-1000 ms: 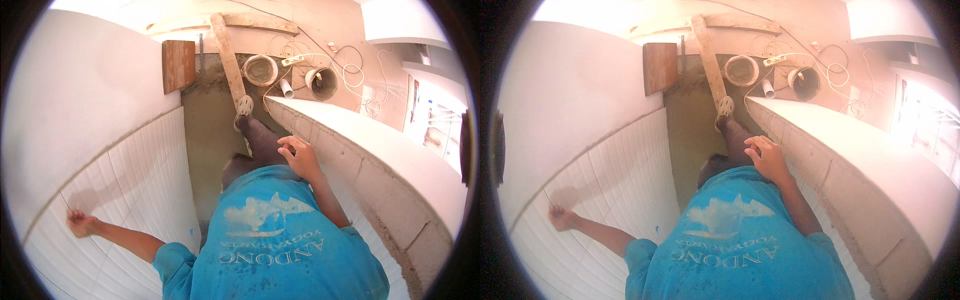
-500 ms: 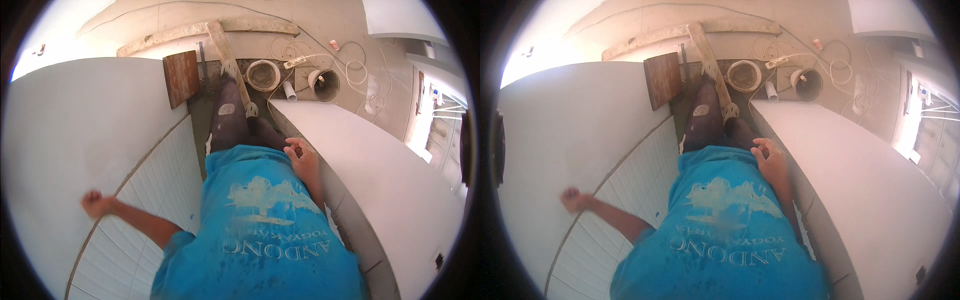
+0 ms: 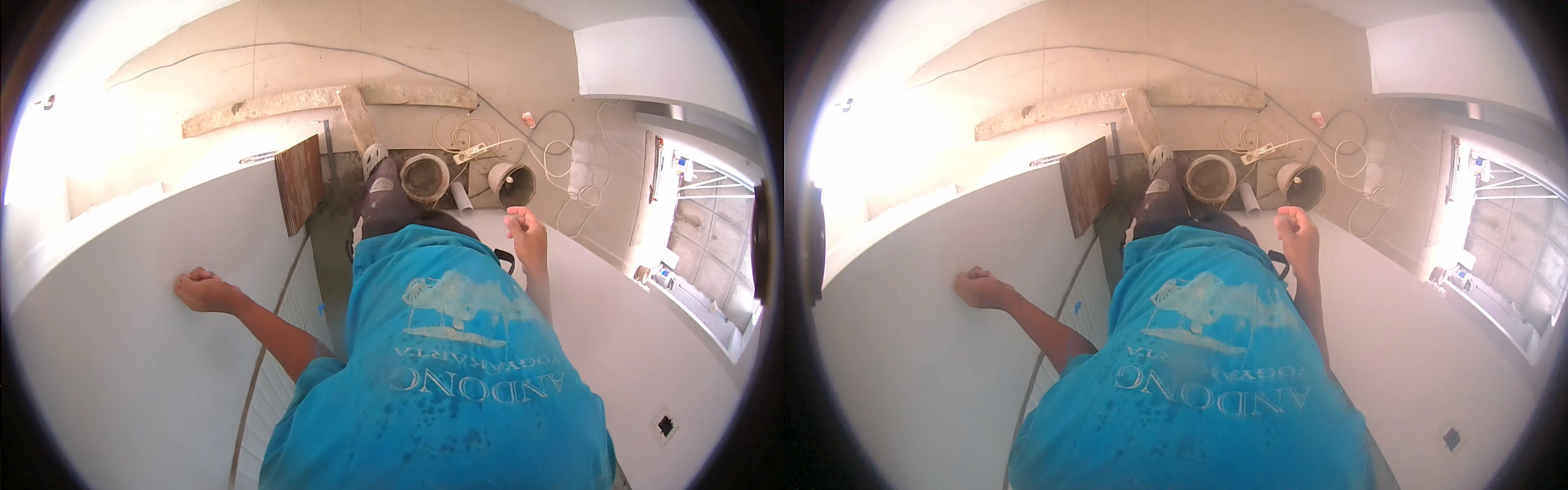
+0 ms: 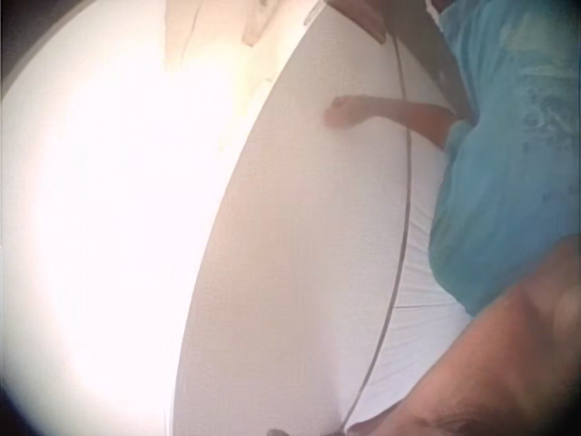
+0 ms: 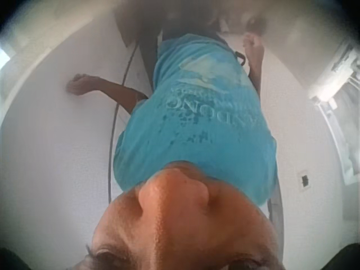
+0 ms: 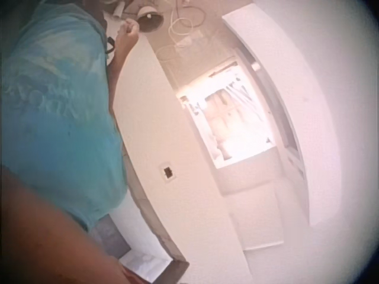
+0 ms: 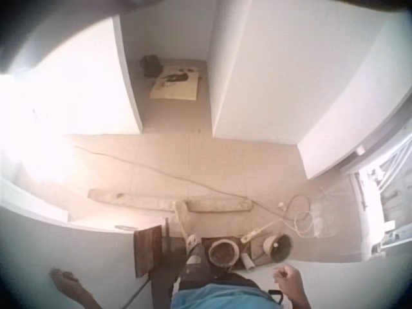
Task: The person marks a large dark tile, carries it to a balcony, and cuts it with an angle grinder. After cutting, the person carries the tile back inside and places it on the floor to fit with other tiles.
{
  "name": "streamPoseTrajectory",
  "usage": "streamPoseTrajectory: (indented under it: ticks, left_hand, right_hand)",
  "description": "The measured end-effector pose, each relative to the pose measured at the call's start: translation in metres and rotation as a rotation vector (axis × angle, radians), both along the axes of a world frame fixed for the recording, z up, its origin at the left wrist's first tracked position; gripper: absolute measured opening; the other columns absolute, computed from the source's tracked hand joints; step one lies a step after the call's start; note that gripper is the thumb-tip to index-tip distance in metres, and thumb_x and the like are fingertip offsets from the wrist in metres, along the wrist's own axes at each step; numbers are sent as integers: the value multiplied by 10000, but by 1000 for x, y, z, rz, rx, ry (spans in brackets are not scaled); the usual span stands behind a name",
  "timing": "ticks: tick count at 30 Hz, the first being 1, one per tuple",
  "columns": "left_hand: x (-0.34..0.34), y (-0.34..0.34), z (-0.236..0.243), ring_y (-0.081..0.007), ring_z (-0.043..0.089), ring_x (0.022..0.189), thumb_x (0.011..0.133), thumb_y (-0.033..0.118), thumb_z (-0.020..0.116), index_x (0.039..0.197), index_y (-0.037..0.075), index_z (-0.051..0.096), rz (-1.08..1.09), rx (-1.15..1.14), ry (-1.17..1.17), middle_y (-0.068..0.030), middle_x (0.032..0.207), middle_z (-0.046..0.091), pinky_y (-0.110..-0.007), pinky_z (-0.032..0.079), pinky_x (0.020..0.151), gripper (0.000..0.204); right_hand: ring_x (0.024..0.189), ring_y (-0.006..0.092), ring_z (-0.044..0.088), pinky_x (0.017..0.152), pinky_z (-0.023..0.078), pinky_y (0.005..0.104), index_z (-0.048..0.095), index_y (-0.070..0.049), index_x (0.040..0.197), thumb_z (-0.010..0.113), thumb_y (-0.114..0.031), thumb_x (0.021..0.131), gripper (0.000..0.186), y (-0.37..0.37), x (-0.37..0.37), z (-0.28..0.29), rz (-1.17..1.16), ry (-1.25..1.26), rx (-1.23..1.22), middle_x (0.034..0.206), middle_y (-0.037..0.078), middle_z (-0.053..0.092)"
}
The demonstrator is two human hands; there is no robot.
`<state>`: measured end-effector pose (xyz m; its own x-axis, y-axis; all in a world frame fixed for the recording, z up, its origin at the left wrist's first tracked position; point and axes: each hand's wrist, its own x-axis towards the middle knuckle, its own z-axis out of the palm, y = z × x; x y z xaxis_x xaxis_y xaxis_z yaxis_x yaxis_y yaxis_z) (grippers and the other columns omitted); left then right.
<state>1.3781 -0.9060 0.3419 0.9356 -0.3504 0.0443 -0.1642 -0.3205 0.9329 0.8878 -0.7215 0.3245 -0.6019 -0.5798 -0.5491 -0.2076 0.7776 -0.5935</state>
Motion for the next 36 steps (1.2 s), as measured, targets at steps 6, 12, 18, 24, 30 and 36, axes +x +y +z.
streamPoseTrajectory:
  ticks: [6,12,18,24,30,36]
  left_hand:
    - [25,9,-30,-132,395,568,902,118,394,817,15,465,-116,339,-473,-47,760,475,-255,306,454,150]
    - [4,-8,-15,-136,390,584,942,157,386,964,-18,522,26,225,-225,-69,814,477,-255,307,449,223]
    - [-19,-28,-3,-155,380,557,972,293,395,976,-5,529,170,59,-112,-60,756,466,-281,349,489,326]
    - [-56,-92,-14,-149,407,577,988,308,474,985,17,524,37,-52,-223,-45,715,460,-280,357,499,296]
    - [-168,-254,-63,-125,450,591,974,362,614,1023,-39,508,-596,161,-118,-50,700,488,-285,389,530,418]
    - [-365,-433,-122,-138,593,586,957,302,626,1033,44,582,-1266,546,20,-38,684,572,-247,400,457,272]
  right_hand:
    - [637,124,604,632,481,296,669,-47,1056,677,-215,872,250,-62,-13,-6,100,72,34,749,41,657]
    - [632,138,628,633,495,309,683,-44,1011,694,-209,849,232,-85,-54,-28,103,144,60,734,57,674]
    - [650,177,628,640,495,327,691,-59,1005,709,-165,805,227,-96,-109,-91,169,287,29,754,56,656]
    - [609,134,602,591,473,296,680,-51,1011,698,-97,787,229,-115,-163,-152,125,236,62,678,26,606]
    - [723,266,693,704,543,392,728,-71,950,690,-191,762,226,-133,-214,-215,109,381,35,825,126,712]
    - [889,332,690,811,536,463,752,-121,926,646,-266,795,222,-173,-250,-253,-111,211,259,943,137,721]
